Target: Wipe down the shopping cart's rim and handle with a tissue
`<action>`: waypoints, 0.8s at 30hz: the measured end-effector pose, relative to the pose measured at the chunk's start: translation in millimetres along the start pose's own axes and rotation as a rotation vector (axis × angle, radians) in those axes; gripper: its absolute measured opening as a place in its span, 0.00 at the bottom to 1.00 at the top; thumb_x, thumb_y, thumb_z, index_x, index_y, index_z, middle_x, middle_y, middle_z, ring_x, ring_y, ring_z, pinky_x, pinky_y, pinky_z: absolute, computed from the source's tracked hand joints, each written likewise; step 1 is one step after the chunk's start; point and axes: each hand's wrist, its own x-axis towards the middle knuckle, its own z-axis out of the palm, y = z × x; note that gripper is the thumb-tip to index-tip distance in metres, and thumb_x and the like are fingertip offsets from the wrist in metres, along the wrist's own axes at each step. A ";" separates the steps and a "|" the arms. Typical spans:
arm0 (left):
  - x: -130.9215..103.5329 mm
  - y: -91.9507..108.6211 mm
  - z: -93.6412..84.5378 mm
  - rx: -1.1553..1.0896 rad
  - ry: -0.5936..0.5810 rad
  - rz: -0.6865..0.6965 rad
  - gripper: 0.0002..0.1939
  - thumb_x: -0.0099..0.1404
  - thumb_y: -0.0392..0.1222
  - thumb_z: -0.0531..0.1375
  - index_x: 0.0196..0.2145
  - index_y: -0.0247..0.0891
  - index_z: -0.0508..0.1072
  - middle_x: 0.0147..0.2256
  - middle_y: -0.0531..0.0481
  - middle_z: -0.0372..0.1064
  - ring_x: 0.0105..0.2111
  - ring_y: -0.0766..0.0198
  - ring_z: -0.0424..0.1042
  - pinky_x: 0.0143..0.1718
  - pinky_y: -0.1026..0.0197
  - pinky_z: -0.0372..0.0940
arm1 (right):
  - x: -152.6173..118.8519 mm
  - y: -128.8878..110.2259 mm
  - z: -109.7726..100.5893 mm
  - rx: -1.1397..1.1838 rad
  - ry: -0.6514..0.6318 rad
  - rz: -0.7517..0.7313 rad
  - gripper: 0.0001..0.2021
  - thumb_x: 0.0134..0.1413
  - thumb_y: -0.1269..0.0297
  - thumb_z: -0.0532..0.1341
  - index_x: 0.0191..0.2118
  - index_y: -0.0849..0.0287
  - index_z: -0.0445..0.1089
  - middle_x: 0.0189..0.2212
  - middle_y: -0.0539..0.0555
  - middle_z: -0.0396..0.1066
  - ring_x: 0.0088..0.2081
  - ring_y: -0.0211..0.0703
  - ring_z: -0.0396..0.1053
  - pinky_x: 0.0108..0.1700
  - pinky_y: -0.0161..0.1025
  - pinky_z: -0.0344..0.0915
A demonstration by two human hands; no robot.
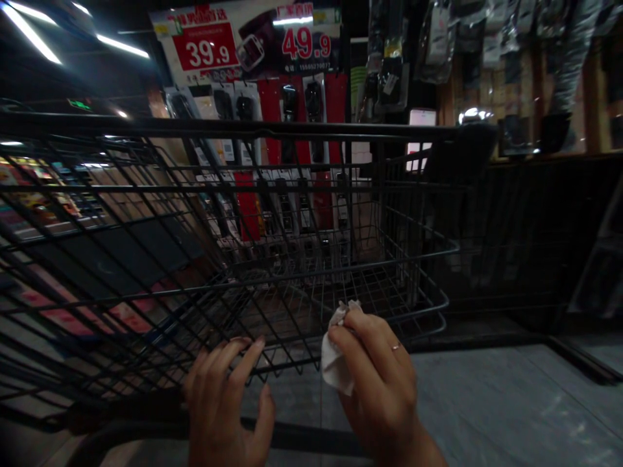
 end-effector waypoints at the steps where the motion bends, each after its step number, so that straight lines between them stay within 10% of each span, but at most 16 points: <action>1: -0.3 0.3 0.0 0.003 -0.001 -0.003 0.25 0.61 0.33 0.57 0.56 0.38 0.63 0.49 0.43 0.63 0.53 0.55 0.61 0.62 0.47 0.49 | -1.5 -0.6 1.4 -0.006 0.004 0.001 0.08 0.55 0.78 0.59 0.41 0.66 0.72 0.39 0.59 0.71 0.42 0.44 0.71 0.43 0.40 0.73; 15: 1.3 -7.0 2.1 0.001 0.059 0.089 0.22 0.65 0.38 0.47 0.56 0.35 0.62 0.47 0.40 0.64 0.51 0.54 0.63 0.59 0.48 0.51 | -5.3 -55.6 51.2 0.216 -0.022 -0.139 0.18 0.64 0.77 0.47 0.36 0.72 0.75 0.34 0.61 0.76 0.34 0.43 0.72 0.38 0.37 0.73; 24: 6.0 3.1 -1.4 -0.029 0.041 -0.017 0.25 0.60 0.28 0.53 0.55 0.40 0.64 0.46 0.45 0.65 0.52 0.57 0.64 0.60 0.48 0.52 | -29.0 -26.5 22.5 0.044 -0.075 -0.191 0.13 0.61 0.78 0.51 0.34 0.67 0.73 0.33 0.60 0.75 0.35 0.43 0.71 0.37 0.38 0.72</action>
